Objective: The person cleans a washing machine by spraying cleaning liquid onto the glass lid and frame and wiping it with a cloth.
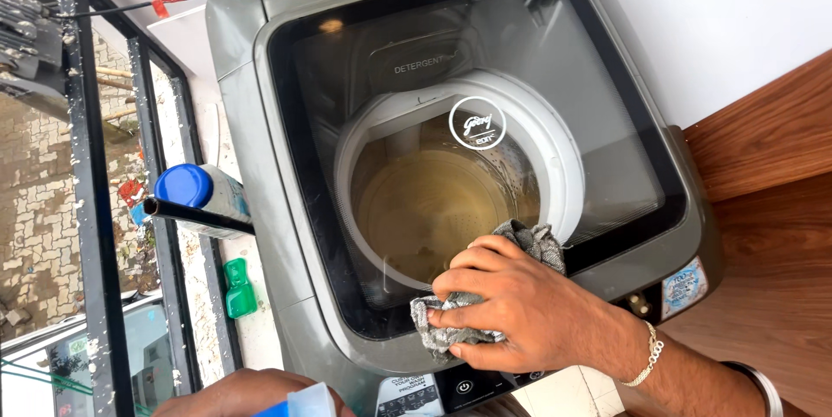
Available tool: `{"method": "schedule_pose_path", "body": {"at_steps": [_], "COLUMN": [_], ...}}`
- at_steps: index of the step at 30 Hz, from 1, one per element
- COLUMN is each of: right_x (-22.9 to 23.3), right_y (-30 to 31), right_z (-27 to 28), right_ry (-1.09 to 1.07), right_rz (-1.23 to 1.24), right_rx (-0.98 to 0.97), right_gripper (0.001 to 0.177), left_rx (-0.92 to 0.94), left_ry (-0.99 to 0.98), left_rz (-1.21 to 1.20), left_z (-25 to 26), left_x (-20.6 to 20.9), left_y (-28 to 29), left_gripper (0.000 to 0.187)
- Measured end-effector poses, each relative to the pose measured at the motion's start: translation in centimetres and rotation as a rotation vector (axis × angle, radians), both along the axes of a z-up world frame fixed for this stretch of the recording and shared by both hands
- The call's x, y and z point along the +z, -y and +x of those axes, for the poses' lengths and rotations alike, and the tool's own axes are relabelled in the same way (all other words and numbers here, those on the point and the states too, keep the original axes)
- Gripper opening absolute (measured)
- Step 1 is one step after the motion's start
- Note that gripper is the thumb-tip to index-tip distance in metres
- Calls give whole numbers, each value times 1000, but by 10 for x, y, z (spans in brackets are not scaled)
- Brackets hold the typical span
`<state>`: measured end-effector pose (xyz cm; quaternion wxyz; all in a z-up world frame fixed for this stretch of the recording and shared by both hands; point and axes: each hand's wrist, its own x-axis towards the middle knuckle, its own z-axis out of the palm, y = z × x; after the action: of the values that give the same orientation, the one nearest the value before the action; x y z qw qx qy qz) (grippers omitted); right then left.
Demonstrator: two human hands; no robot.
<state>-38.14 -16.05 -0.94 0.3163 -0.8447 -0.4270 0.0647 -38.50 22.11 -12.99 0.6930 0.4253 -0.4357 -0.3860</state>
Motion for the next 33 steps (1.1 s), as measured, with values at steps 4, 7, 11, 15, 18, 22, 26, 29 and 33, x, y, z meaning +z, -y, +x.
{"method": "schedule_pose_path", "body": {"at_steps": [4, 7, 11, 15, 18, 22, 26, 29, 33], "right_x": [-3, -5, -12, -27, -33, -31, -19, -12, -7], "right_y": [-28, -46, -70, -93, -101, -104, -105, -111, -118], "right_z": [-1, -8, -21, -29, -28, -22, -5, 15, 43], "right_ry": [-16, 28, 31, 56, 51, 47, 34, 126, 191], "right_rz": [-17, -23, -70, -126, -140, -147, -194, -217, -244], "right_rx": [4, -49, -160, -288, -377, -411, -361, -363, -319], "right_gripper": [30, 35, 37, 43, 43, 43, 49, 53, 53], "left_rx": [178, 376, 585, 699, 798, 895, 887, 910, 912], "left_ry": [54, 121, 175, 197, 156, 80, 40, 100, 86], "left_rz": [181, 412, 693, 839, 969, 1193, 1115, 998, 951], "left_z": [-10, -20, -19, -17, -16, -15, -11, -11, -11], "left_x": [17, 38, 62, 78, 83, 86, 90, 90, 88], "left_y": [-23, -33, -28, -10, 7, 20, 21, 26, 33], "left_gripper": [42, 42, 43, 45, 48, 49, 46, 44, 42]}}
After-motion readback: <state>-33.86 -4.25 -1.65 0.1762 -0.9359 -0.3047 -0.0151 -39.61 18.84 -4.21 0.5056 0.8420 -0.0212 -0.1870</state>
